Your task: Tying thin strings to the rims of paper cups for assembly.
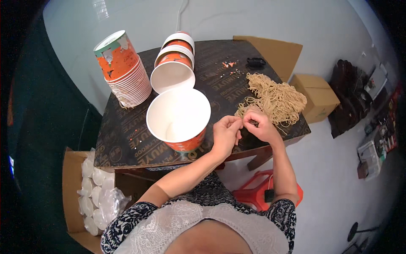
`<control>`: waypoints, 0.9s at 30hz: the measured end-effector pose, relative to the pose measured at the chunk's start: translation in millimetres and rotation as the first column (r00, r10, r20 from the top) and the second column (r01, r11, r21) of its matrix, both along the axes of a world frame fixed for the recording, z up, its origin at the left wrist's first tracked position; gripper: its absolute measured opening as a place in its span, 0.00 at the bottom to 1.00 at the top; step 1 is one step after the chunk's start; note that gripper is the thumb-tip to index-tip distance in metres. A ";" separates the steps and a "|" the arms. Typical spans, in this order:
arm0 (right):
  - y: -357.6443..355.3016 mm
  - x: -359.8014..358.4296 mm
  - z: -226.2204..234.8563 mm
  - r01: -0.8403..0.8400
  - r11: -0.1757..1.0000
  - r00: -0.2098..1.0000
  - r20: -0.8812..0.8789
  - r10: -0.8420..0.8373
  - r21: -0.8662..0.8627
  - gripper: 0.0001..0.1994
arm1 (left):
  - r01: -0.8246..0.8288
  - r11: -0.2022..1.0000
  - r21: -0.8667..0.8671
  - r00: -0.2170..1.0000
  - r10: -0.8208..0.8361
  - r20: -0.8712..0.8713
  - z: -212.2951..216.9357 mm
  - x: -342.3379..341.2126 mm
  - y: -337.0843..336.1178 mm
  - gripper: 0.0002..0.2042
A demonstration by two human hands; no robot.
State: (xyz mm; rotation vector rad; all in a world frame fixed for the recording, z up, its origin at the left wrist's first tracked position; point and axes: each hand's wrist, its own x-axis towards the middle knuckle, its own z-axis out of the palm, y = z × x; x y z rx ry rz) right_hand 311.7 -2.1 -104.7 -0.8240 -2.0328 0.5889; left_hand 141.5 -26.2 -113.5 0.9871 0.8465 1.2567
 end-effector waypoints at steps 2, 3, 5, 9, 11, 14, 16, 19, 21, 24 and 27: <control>-0.5 -0.4 -0.7 0.001 1.000 1.000 0.005 -0.001 0.006 0.04 | 0.000 1.000 -0.012 1.000 0.000 -0.001 -2.7 1.2 2.1 0.06; -1.4 -2.3 -0.1 0.003 1.000 1.000 0.001 -0.003 0.006 0.04 | -0.019 1.000 -0.001 1.000 0.019 0.008 -3.6 1.9 2.4 0.06; -3.5 -7.5 1.8 0.031 0.993 1.000 -0.005 -0.031 0.112 0.07 | -0.037 0.999 0.012 0.999 0.036 0.015 -5.7 2.8 3.4 0.06; -4.0 -7.2 -2.2 0.042 0.995 0.999 -0.018 -0.041 0.091 0.07 | -0.073 0.996 0.043 0.996 0.075 -0.049 -6.9 4.4 4.0 0.06; -2.0 -4.4 -6.4 0.041 0.996 0.999 -0.021 -0.039 0.075 0.07 | -0.082 0.996 0.046 0.995 0.084 -0.058 -6.6 4.7 4.2 0.06; -0.5 -3.6 -8.9 0.031 0.995 0.999 -0.019 -0.030 0.090 0.05 | -0.076 0.996 0.042 0.995 0.079 -0.056 -9.2 2.2 6.8 0.06; -5.3 -6.4 -8.5 0.069 0.997 0.993 -0.100 -0.066 0.032 0.04 | -0.058 0.998 0.038 0.997 0.060 -0.053 -11.1 1.3 7.0 0.06; -4.7 -5.9 -5.7 0.092 0.996 0.982 -0.168 -0.088 0.014 0.02 | -0.045 0.998 0.047 0.985 0.052 -0.163 -9.1 0.5 4.2 0.06; -3.2 -5.6 -2.1 0.082 0.995 0.985 -0.158 -0.072 0.057 0.02 | -0.029 0.996 0.086 0.978 0.046 -0.205 -17.6 0.2 5.9 0.06; -2.5 -4.4 4.5 0.039 0.999 0.996 -0.083 -0.040 -0.018 0.03 | 0.015 0.995 0.097 0.963 0.012 -0.270 -15.9 -1.4 3.8 0.06; -0.5 -5.8 6.8 -0.033 0.999 0.999 -0.017 0.034 0.027 0.03 | 0.040 0.996 0.080 0.950 -0.013 -0.313 -20.8 -3.9 4.8 0.07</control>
